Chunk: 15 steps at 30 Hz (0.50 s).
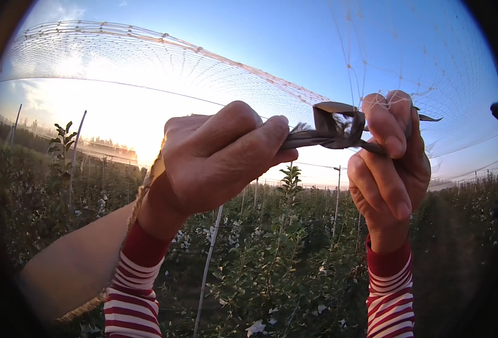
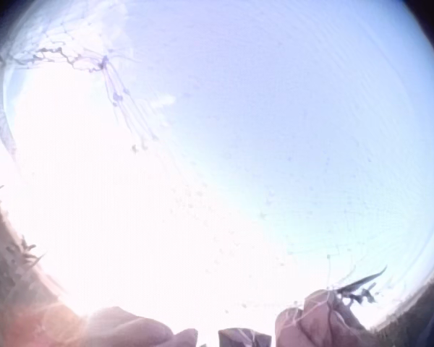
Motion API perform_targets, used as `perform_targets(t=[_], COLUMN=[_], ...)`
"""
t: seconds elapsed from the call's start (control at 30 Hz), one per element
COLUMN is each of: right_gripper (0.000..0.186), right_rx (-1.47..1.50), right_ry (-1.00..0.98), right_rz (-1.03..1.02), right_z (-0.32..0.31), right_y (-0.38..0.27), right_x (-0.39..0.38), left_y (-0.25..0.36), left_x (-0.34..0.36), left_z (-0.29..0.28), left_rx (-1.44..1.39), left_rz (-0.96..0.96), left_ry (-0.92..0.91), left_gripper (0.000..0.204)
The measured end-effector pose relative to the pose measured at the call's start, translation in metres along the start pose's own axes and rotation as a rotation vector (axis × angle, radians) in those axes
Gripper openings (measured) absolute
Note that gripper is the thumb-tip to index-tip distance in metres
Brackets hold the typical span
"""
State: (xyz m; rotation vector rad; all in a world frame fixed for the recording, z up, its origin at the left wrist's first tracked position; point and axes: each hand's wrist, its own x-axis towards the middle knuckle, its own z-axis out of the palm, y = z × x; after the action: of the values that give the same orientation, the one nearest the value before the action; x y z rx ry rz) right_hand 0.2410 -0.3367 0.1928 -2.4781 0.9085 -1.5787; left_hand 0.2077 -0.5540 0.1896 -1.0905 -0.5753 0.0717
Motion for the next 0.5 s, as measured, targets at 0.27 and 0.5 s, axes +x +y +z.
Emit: perform_targets(t=[0.27,0.5], right_gripper=[0.022,0.022], right_rx=[-1.155,-1.251], right_ry=[-0.079,-0.082], right_rz=[0.090,0.124], right_z=[0.006,-0.020], right_y=[-0.059,-0.059], right_x=[-0.007,0.003], left_y=[-0.020,-0.038], left_x=[0.021,-0.002], left_z=[-0.053,-0.048], left_rx=[0.405,0.313], left_rz=[0.240,0.073], left_ry=[-0.381,-0.405], left_gripper=[0.008,0.007])
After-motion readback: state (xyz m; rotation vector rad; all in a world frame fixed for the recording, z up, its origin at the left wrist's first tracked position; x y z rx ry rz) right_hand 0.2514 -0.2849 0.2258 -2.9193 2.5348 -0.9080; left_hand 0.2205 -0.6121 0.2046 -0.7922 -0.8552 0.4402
